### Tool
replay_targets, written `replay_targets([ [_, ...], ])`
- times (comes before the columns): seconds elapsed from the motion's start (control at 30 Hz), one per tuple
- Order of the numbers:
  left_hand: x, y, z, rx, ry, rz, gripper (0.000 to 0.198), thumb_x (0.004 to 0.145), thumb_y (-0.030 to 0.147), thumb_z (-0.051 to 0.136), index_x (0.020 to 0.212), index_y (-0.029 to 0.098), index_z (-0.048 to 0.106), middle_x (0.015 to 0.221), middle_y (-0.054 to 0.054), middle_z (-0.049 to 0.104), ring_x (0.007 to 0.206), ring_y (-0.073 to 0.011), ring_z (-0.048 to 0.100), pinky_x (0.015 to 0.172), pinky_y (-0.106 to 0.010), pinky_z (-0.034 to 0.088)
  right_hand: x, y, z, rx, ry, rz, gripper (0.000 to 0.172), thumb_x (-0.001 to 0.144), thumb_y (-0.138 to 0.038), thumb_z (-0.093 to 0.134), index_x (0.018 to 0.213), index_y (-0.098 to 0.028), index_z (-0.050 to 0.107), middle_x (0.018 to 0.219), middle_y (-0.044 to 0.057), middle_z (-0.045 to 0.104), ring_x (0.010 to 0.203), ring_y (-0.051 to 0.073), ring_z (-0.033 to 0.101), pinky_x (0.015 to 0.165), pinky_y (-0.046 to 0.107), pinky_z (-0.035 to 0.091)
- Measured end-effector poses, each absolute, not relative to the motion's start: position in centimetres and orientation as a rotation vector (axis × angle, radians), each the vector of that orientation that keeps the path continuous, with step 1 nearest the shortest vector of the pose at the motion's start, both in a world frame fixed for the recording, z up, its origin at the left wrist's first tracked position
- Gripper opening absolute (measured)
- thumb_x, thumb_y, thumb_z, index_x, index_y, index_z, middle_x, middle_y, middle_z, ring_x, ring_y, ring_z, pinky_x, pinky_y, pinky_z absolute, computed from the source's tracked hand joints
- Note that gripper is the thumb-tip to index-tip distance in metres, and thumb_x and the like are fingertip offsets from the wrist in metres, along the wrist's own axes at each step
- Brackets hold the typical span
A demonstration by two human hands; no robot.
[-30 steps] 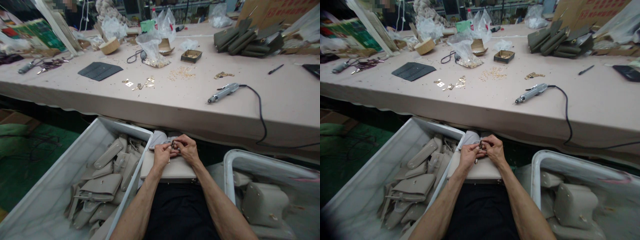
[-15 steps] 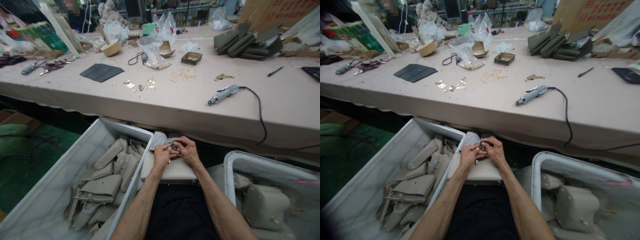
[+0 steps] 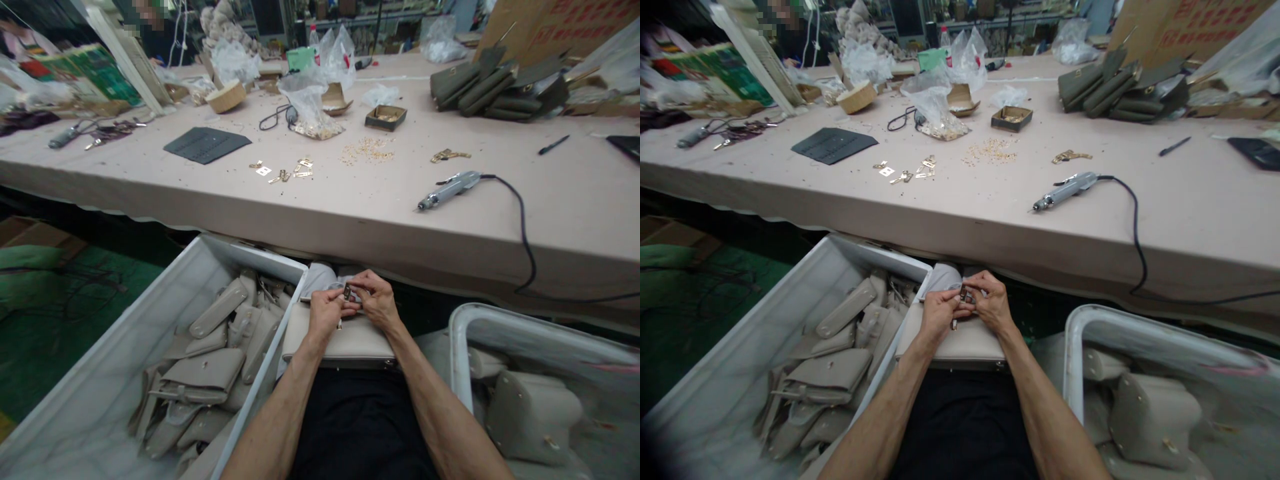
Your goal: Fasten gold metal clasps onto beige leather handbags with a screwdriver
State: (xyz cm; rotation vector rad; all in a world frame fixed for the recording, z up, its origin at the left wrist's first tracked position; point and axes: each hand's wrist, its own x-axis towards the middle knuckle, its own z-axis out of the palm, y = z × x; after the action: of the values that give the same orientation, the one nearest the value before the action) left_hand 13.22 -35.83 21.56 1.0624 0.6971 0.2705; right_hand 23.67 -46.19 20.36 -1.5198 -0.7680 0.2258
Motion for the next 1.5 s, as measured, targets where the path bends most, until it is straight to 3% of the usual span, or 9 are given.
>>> replay_targets([
  [0.23, 13.3, -35.7, 21.2, 1.053, 0.701, 0.284, 0.028, 0.083, 0.010, 0.064, 0.105, 0.003, 0.079, 0.083, -0.016, 0.079, 0.066, -0.0221, 0.078, 0.059, -0.025, 0.064, 23.4, -46.2, 20.3, -1.553, -0.622, 0.239, 0.012, 0.086, -0.032, 0.078, 0.092, -0.022, 0.081, 0.089, 0.005, 0.072, 0.076, 0.019, 0.067, 0.069, 0.031, 0.054],
  [0.43, 13.4, -35.8, 21.5, 1.044, 0.714, 0.291, 0.028, 0.084, 0.010, 0.065, 0.108, 0.003, 0.079, 0.080, -0.016, 0.078, 0.068, -0.0232, 0.079, 0.063, -0.027, 0.065, 23.2, -46.2, 20.7, -1.589, -0.746, 0.175, 0.011, 0.091, -0.027, 0.069, 0.094, -0.023, 0.080, 0.093, 0.006, 0.072, 0.086, 0.022, 0.068, 0.077, 0.035, 0.054],
  [0.87, 13.2, -35.7, 21.5, 1.062, 0.706, 0.288, 0.025, 0.084, 0.012, 0.065, 0.102, 0.004, 0.080, 0.085, -0.017, 0.078, 0.066, -0.0231, 0.078, 0.061, -0.028, 0.066, 23.6, -46.2, 19.7, -1.574, -0.788, 0.200, 0.016, 0.092, -0.024, 0.067, 0.098, -0.025, 0.082, 0.095, 0.007, 0.071, 0.089, 0.022, 0.068, 0.078, 0.034, 0.054],
  [1.1, 13.1, -35.6, 20.8, 1.077, 0.656, 0.273, 0.026, 0.082, 0.016, 0.069, 0.104, 0.007, 0.080, 0.088, -0.015, 0.078, 0.070, -0.0234, 0.079, 0.068, -0.031, 0.068, 23.7, -46.1, 19.4, -1.590, -0.721, 0.252, 0.016, 0.091, -0.028, 0.068, 0.098, -0.024, 0.081, 0.095, 0.006, 0.073, 0.086, 0.021, 0.068, 0.075, 0.032, 0.054],
  [1.5, 12.7, -35.6, 21.3, 1.118, 0.601, 0.243, 0.030, 0.079, 0.014, 0.067, 0.106, 0.004, 0.078, 0.091, -0.016, 0.078, 0.071, -0.0232, 0.079, 0.064, -0.026, 0.066, 23.8, -46.2, 19.4, -1.541, -0.645, 0.350, 0.016, 0.089, -0.029, 0.068, 0.094, -0.022, 0.081, 0.089, 0.005, 0.072, 0.073, 0.017, 0.065, 0.064, 0.028, 0.050],
])
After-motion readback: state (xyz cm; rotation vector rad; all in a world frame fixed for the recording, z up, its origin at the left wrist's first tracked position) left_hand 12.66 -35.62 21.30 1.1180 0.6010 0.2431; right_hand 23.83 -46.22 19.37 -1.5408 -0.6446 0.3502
